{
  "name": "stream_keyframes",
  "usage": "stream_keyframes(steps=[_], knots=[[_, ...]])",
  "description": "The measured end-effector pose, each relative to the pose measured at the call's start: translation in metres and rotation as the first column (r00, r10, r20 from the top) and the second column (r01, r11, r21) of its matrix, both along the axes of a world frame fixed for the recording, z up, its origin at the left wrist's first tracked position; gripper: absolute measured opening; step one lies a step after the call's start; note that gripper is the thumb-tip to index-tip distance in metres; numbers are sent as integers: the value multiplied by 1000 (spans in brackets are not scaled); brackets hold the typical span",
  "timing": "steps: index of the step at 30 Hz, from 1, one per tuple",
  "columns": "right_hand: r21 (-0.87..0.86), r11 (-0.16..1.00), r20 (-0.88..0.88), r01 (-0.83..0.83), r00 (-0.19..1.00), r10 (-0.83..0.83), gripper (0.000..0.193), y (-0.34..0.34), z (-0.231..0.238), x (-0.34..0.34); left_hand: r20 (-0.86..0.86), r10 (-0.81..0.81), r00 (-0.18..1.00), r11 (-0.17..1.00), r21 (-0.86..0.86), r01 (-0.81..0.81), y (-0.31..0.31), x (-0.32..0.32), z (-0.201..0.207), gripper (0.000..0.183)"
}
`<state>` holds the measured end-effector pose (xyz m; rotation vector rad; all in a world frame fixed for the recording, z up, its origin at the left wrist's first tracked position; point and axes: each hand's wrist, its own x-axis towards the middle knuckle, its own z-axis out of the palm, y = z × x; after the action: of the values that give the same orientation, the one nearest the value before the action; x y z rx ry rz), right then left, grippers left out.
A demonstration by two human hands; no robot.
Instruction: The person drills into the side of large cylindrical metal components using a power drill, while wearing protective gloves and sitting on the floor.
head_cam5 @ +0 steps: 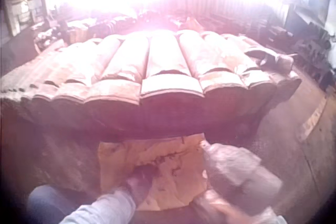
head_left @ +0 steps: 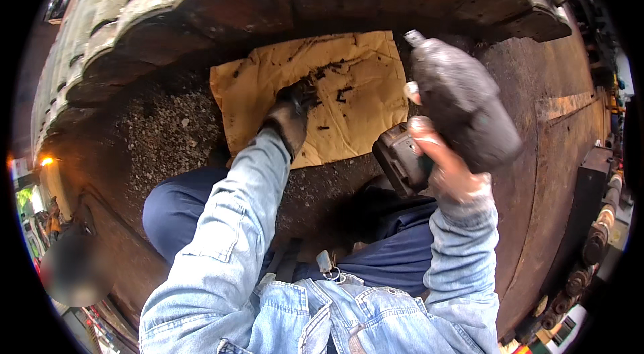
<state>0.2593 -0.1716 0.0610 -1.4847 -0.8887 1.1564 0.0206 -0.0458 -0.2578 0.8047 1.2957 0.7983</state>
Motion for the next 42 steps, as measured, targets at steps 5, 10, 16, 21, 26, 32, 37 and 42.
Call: stream_keyframes(steps=[5,10,16,21,26,32,37,42], knots=[[27,955,176,-296,942,287,66,3,-42,12,764,444,468,877,-477,-54,7,44,139,34],[95,798,502,-596,721,478,69,-2,-15,-18,933,259,251,961,-223,-162,-19,44,223,10],[202,696,707,-689,594,383,59,-16,3,-54,982,71,177,994,-55,-98,-59,28,273,4],[165,734,760,-659,559,331,55,-24,-5,-67,996,-41,79,993,50,-111,-77,12,292,9],[407,716,395,-568,816,423,52,-20,-21,-78,982,121,145,992,-114,-56,-85,-7,308,15],[326,875,-862,-358,266,431,40,-17,-10,-90,990,-43,136,993,58,-107,-98,-17,320,19],[372,837,-808,-402,304,505,39,-8,-26,-88,942,-76,326,997,68,35,-92,-39,319,22],[396,845,-849,-360,208,486,48,2,-43,-88,569,-271,776,954,268,137,-77,-55,319,25]])
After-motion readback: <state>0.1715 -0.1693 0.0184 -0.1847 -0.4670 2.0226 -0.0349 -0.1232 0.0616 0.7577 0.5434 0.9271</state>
